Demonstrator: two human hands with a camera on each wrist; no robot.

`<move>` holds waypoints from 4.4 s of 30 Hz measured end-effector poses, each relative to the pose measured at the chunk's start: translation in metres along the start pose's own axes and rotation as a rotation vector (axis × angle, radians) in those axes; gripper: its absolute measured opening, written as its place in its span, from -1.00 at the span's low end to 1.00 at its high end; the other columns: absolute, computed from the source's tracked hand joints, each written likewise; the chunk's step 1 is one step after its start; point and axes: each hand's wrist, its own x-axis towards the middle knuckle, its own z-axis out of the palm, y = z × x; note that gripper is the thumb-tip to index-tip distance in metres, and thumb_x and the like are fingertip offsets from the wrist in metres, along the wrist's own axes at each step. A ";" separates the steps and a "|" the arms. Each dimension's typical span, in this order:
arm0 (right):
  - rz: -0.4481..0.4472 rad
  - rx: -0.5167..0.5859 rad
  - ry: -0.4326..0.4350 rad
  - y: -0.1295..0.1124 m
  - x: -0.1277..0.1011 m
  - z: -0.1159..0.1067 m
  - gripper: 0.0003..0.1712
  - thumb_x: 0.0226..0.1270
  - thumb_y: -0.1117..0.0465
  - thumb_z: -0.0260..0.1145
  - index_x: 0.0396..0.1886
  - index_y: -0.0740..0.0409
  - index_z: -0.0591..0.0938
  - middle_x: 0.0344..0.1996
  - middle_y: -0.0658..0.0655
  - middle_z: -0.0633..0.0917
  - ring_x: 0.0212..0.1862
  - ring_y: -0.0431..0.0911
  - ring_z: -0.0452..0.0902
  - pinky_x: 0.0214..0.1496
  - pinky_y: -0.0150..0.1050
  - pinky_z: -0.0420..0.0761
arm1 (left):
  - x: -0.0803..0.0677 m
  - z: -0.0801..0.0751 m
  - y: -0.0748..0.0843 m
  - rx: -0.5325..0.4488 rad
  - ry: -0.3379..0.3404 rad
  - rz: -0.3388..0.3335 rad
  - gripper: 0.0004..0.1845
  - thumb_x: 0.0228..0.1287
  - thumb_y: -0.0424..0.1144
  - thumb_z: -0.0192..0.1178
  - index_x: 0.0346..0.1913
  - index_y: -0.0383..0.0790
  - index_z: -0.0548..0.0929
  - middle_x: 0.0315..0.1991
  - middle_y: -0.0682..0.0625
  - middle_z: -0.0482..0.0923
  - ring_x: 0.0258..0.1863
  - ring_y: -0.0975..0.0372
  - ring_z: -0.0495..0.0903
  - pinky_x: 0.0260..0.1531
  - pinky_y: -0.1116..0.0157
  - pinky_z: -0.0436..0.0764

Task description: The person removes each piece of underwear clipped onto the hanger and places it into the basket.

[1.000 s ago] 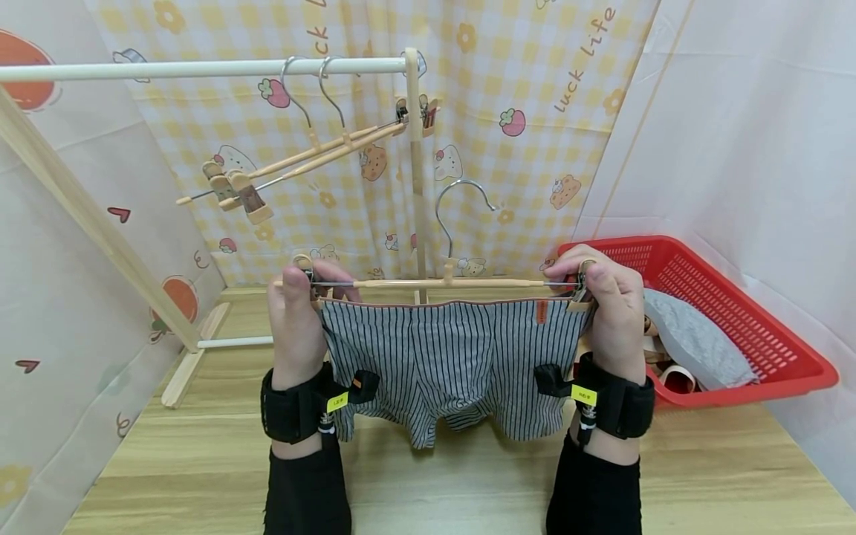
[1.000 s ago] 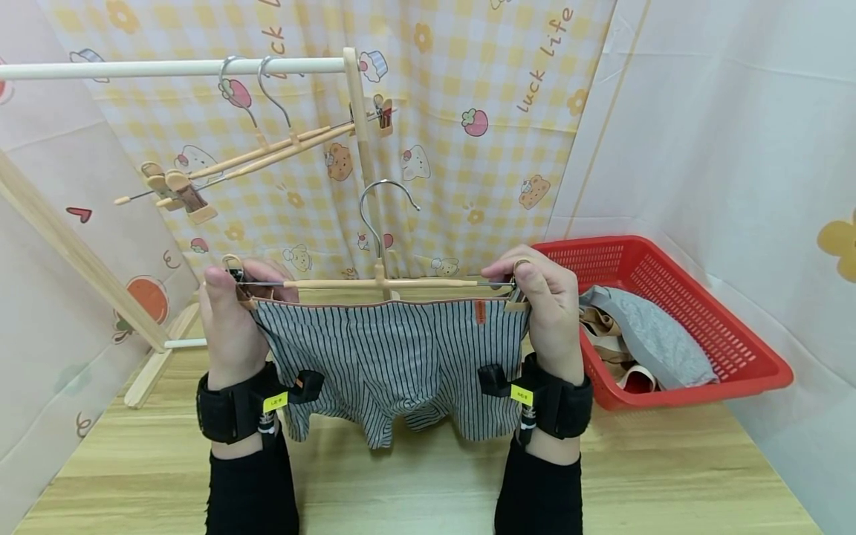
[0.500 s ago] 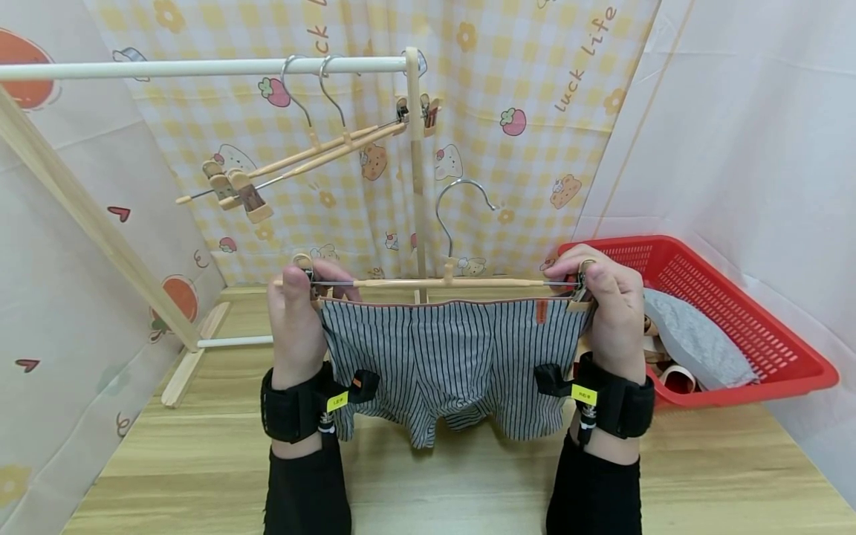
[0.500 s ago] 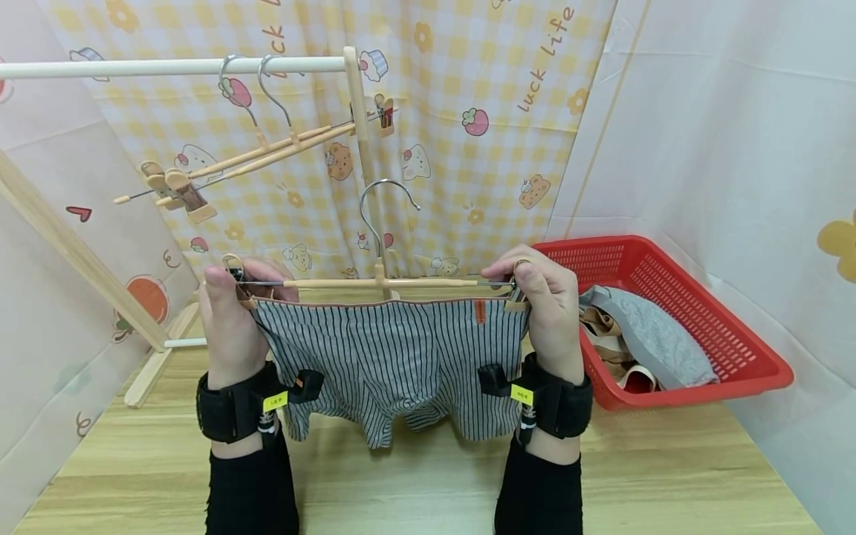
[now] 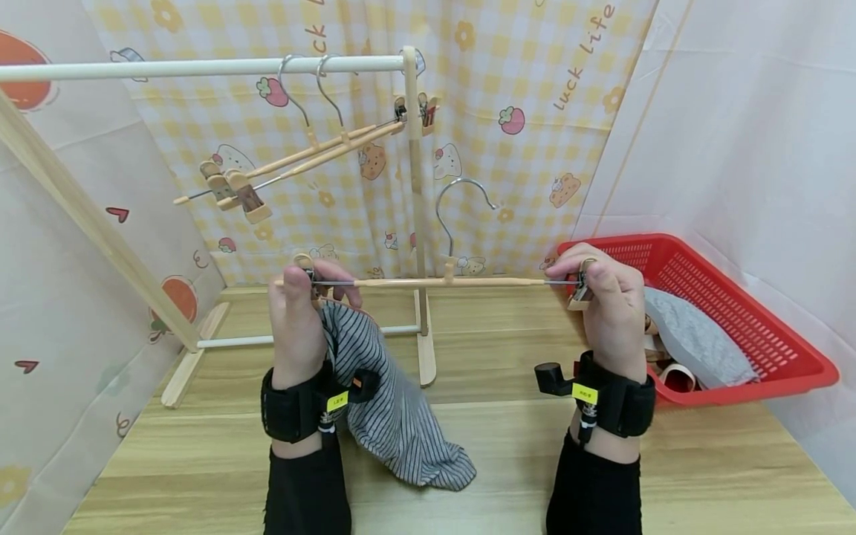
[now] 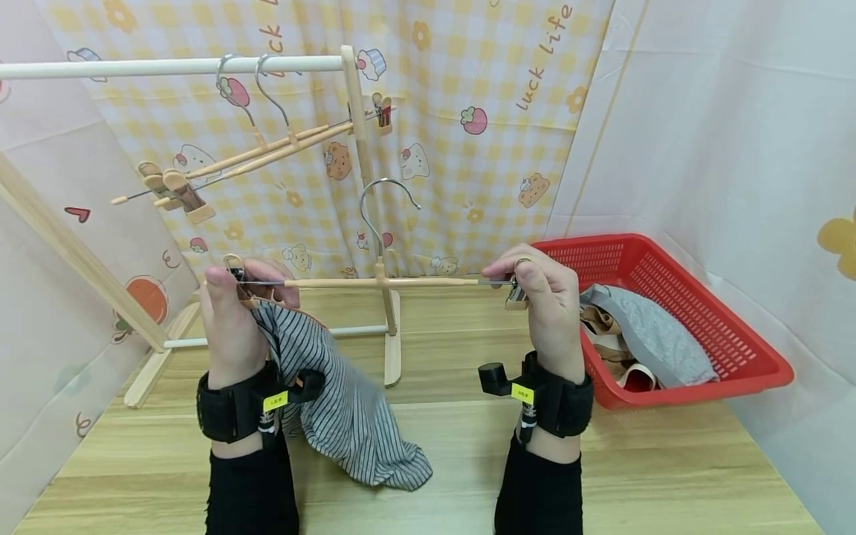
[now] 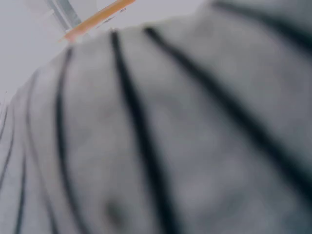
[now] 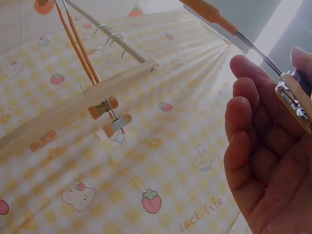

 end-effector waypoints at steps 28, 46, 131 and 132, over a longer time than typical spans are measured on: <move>0.045 0.050 -0.041 -0.005 -0.002 -0.001 -0.57 0.47 0.12 0.22 -0.29 0.50 0.67 -0.36 0.23 0.72 -0.41 -0.02 0.62 -0.27 -0.27 0.55 | 0.000 -0.001 -0.002 0.000 -0.007 -0.003 -0.29 0.25 0.38 0.13 -0.55 -0.28 0.69 -0.70 -0.04 0.57 -0.72 0.18 0.51 -0.52 0.26 0.32; 0.071 0.120 -0.042 -0.008 -0.001 0.001 -0.71 0.33 0.38 0.06 -0.42 0.47 0.66 -0.53 0.20 0.69 -0.48 -0.04 0.62 -0.28 -0.24 0.58 | -0.001 0.000 -0.003 0.007 -0.015 -0.014 -0.30 0.24 0.39 0.14 -0.54 -0.27 0.69 -0.67 -0.03 0.58 -0.71 0.19 0.52 -0.51 0.29 0.33; 0.067 0.149 0.010 -0.008 -0.001 -0.003 -0.70 0.27 0.45 -0.03 -0.49 0.54 0.59 -0.56 0.25 0.67 -0.50 0.01 0.57 -0.35 -0.21 0.60 | 0.003 -0.003 0.001 -0.030 -0.107 0.037 -0.53 0.43 -0.05 0.17 -0.46 -0.45 0.62 -0.46 -0.10 0.58 -0.59 0.13 0.48 -0.49 0.31 0.38; 0.069 0.149 0.010 -0.008 -0.001 -0.003 -0.70 0.27 0.45 -0.03 -0.49 0.55 0.59 -0.55 0.24 0.67 -0.50 0.01 0.57 -0.35 -0.21 0.60 | 0.003 -0.003 0.001 -0.031 -0.108 0.040 -0.53 0.44 -0.06 0.16 -0.47 -0.45 0.62 -0.47 -0.10 0.57 -0.58 0.13 0.48 -0.50 0.31 0.40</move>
